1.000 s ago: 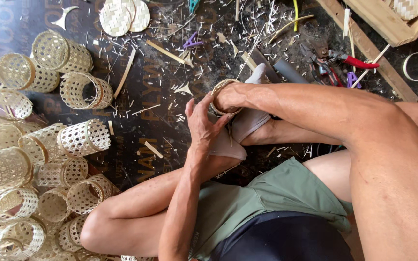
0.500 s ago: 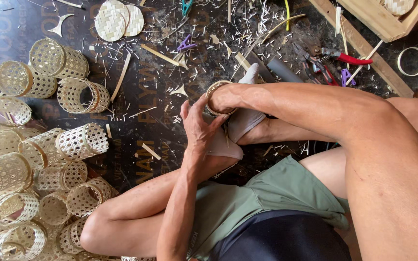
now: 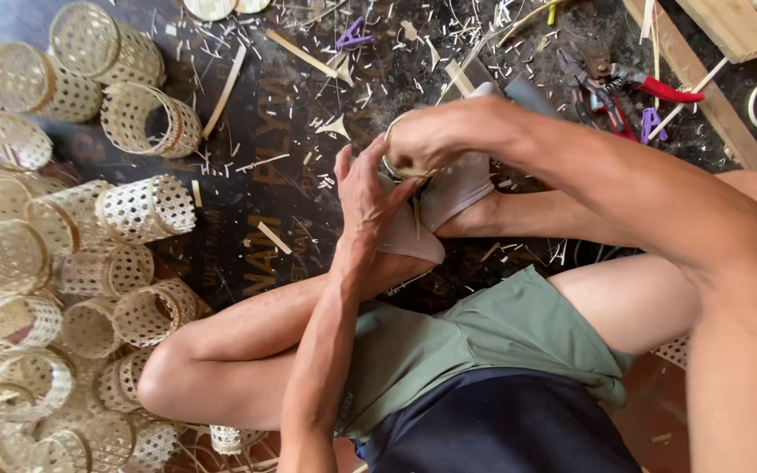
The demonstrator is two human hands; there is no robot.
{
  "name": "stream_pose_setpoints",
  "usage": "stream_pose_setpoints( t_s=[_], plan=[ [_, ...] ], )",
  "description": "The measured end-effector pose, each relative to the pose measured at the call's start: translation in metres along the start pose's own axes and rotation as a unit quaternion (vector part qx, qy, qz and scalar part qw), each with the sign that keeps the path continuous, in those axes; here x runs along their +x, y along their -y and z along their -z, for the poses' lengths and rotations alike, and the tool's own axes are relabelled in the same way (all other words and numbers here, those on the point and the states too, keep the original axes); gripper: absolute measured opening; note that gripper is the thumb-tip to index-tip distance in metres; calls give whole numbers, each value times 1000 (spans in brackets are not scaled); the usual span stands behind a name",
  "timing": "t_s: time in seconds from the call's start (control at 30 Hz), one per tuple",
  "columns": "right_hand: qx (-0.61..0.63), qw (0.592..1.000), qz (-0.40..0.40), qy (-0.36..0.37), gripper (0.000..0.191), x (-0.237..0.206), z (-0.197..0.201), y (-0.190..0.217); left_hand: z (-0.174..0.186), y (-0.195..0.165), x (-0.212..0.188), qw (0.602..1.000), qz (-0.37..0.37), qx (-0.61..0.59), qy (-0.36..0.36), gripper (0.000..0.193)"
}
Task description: The person sits on the floor and weaves a small cylindrical basket from thin bamboo strips. They use a cylindrical tool to shape the basket, a hammer to secure the rim, and a glue bottle to apply adhesive to the base. The person also uses pliers and clips to hold the structure while weaving.
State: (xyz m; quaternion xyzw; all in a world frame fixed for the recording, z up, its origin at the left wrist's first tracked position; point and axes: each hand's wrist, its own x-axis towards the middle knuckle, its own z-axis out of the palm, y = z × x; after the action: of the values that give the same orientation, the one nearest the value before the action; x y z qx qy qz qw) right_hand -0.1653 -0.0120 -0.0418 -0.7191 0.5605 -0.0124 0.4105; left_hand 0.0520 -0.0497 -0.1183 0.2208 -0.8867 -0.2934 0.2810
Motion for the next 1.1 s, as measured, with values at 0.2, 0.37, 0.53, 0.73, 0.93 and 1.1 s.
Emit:
stream_pose_setpoints(
  t_s=[0.2, 0.37, 0.53, 0.73, 0.93, 1.1],
  plan=[
    [-70, 880, -131, -452, 12, -116, 7, -49, 4, -9, 1, 999, -3, 44, -12, 87],
    [-127, 852, -222, -457, 21, -109, -92, -135, 17, -28, 18, 987, 44, 115, 106, 107],
    [-72, 873, -243, -417, 54, -111, -86, -148, 26, -12, 53, 994, -22, 43, 94, 113],
    [151, 813, -129, -547, 46, -104, 26, -39, 10, -16, 54, 993, 62, -1, 99, 100],
    [358, 784, 153, -484, 36, -58, -51, 15, -2, -10, 39, 993, 71, 81, 54, 91],
    [354, 752, 316, -457, 34, -160, -50, -39, 3, 1, 42, 990, 91, 86, 59, 93]
  ],
)
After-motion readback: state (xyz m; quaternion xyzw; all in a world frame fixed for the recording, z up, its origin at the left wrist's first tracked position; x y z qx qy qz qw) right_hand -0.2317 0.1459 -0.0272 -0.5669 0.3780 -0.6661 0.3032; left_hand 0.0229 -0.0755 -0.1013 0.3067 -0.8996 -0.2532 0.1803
